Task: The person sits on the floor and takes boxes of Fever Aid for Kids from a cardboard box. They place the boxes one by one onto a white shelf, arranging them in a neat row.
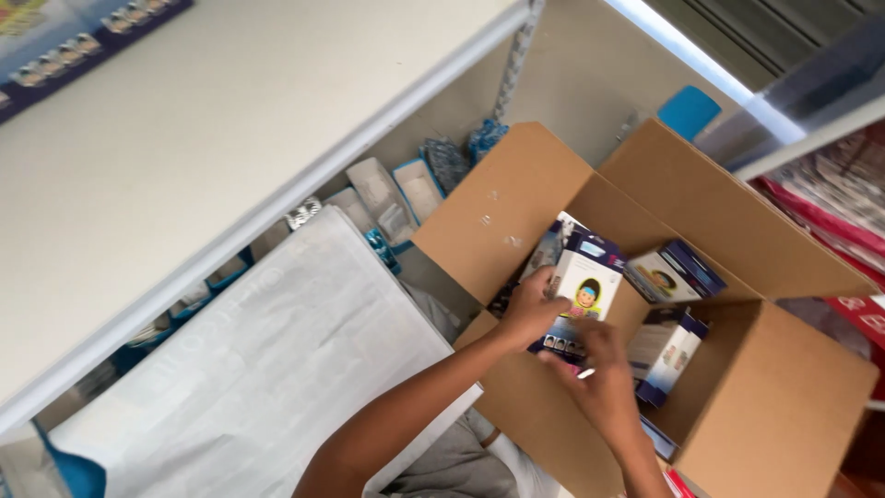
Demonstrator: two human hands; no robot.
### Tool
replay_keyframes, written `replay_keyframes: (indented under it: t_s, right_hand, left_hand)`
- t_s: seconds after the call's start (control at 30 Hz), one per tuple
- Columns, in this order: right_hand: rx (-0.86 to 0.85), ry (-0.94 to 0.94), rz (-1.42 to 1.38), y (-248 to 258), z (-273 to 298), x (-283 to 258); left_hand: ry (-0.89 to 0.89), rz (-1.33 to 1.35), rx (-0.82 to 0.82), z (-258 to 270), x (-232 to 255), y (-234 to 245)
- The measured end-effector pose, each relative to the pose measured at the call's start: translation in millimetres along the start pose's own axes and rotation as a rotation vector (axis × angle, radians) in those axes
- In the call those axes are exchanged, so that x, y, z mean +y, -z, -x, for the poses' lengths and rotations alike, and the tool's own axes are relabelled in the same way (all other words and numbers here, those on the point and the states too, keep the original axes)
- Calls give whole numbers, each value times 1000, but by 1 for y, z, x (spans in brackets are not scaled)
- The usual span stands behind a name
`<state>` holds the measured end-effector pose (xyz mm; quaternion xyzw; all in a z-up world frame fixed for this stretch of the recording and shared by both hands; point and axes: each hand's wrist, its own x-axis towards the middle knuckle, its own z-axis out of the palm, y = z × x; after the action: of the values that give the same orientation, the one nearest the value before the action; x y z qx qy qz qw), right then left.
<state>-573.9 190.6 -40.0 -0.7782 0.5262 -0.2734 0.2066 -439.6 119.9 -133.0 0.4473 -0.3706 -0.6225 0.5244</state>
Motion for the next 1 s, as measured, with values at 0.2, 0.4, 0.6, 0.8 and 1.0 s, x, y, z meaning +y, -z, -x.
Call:
replay_keyframes:
  t_s: [0.2, 0.4, 0.6, 0.8, 1.0]
  right_hand:
    - [168, 43, 33, -16, -41, -33]
    - [206, 211, -400, -48, -106, -111]
    - [276, 460, -557, -99, -178, -183]
    - [329, 625, -364, -150, -283, -236]
    - [234, 581, -296, -232, -369, -257]
  left_hand:
    - [-336, 81, -42, 24, 75, 21]
    - [-540, -13, 132, 54, 179, 75]
    - [-841, -20, 244, 41, 232, 168]
    - [-819, -333, 585, 5, 292, 257]
    - [-932, -521, 902, -79, 292, 362]
